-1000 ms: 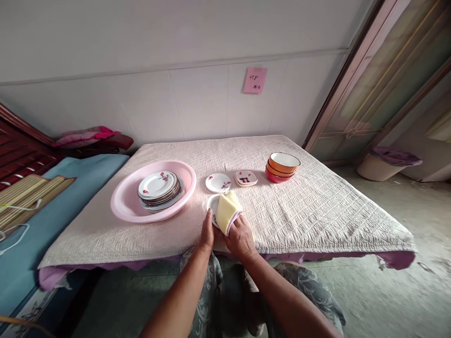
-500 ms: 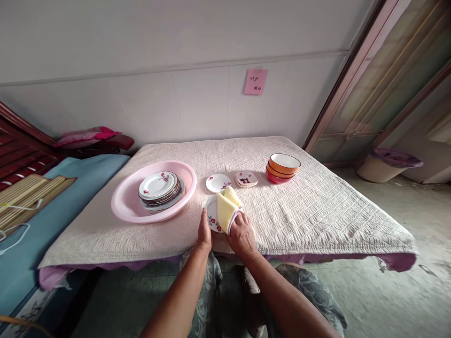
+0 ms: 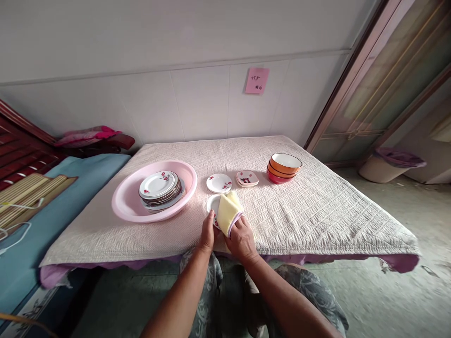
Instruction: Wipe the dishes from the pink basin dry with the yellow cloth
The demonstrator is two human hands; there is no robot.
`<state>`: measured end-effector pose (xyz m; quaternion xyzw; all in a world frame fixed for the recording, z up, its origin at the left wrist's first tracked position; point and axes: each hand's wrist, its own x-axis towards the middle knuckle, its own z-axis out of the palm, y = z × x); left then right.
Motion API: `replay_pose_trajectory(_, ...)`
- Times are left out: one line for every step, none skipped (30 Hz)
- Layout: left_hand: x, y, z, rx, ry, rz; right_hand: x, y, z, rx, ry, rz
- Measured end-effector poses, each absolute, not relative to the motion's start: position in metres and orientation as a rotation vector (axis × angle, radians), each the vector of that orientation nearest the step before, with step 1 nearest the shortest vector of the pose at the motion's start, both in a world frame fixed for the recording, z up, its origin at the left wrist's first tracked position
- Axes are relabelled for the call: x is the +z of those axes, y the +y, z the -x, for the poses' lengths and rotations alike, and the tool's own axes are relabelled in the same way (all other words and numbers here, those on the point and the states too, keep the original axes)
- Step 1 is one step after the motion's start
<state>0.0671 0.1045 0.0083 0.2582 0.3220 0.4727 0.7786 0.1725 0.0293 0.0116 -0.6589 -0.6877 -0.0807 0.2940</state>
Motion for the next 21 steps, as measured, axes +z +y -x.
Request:
replay_pose_trajectory(0.007,0.105,-0.067,1.025,0.701,-0.552,0.013,0.029,-0.17,-0.216,-1.848,1.749)
replay_pose_trajectory(0.006,0.106,-0.067,1.034,0.712,-0.538,0.015,0.028,-0.169,-0.218,-1.865,1.748)
replay_pose_trajectory(0.007,0.106,-0.067,1.05,0.729,-0.52,0.018,0.028,-0.167,-0.222,-1.876,1.752)
replay_pose_trajectory(0.008,0.107,-0.066,1.069,0.749,-0.498,0.02,0.028,-0.167,-0.231,-1.876,1.759)
replay_pose_trajectory(0.01,0.108,-0.066,1.087,0.769,-0.474,0.023,0.028,-0.168,-0.244,-1.865,1.768)
replay_pose_trajectory(0.013,0.108,-0.066,1.102,0.786,-0.449,0.025,0.029,-0.17,-0.261,-1.845,1.777)
replay_pose_trajectory(0.016,0.108,-0.066,1.111,0.798,-0.424,0.027,0.03,-0.172,-0.278,-1.821,1.785)
replay_pose_trajectory(0.02,0.107,-0.065,1.116,0.806,-0.403,0.028,0.031,-0.175,-0.292,-1.797,1.792)
replay_pose_trajectory(0.023,0.106,-0.065,1.115,0.807,-0.388,0.028,0.031,-0.178,-0.3,-1.778,1.8)
replay_pose_trajectory(0.026,0.105,-0.065,1.106,0.804,-0.382,0.027,0.032,-0.181,-0.3,-1.767,1.806)
replay_pose_trajectory(0.028,0.104,-0.065,1.092,0.796,-0.382,0.025,0.032,-0.184,-0.295,-1.763,1.81)
replay_pose_trajectory(0.03,0.102,-0.066,1.077,0.783,-0.388,0.024,0.033,-0.185,-0.288,-1.762,1.811)
replay_pose_trajectory(0.032,0.101,-0.066,1.061,0.764,-0.4,0.021,0.032,-0.186,-0.281,-1.761,1.811)
replay_pose_trajectory(0.032,0.1,-0.067,1.05,0.738,-0.414,0.019,0.032,-0.186,-0.273,-1.763,1.808)
replay_pose_trajectory(0.031,0.099,-0.067,1.044,0.709,-0.428,0.017,0.032,-0.185,-0.265,-1.769,1.8)
replay_pose_trajectory(0.03,0.099,-0.067,1.044,0.68,-0.441,0.015,0.031,-0.183,-0.258,-1.778,1.788)
replay_pose_trajectory(0.028,0.099,-0.067,1.047,0.658,-0.451,0.014,0.031,-0.181,-0.253,-1.787,1.777)
replay_pose_trajectory(0.025,0.1,-0.067,1.05,0.649,-0.456,0.013,0.03,-0.178,-0.248,-1.802,1.767)
replay_pose_trajectory(0.022,0.1,-0.067,1.055,0.654,-0.456,0.012,0.029,-0.175,-0.245,-1.822,1.756)
replay_pose_trajectory(0.02,0.102,-0.066,1.061,0.669,-0.454,0.013,0.029,-0.172,-0.244,-1.844,1.748)
replay_pose_trajectory(0.018,0.103,-0.066,1.067,0.691,-0.454,0.014,0.028,-0.17,-0.245,-1.864,1.742)
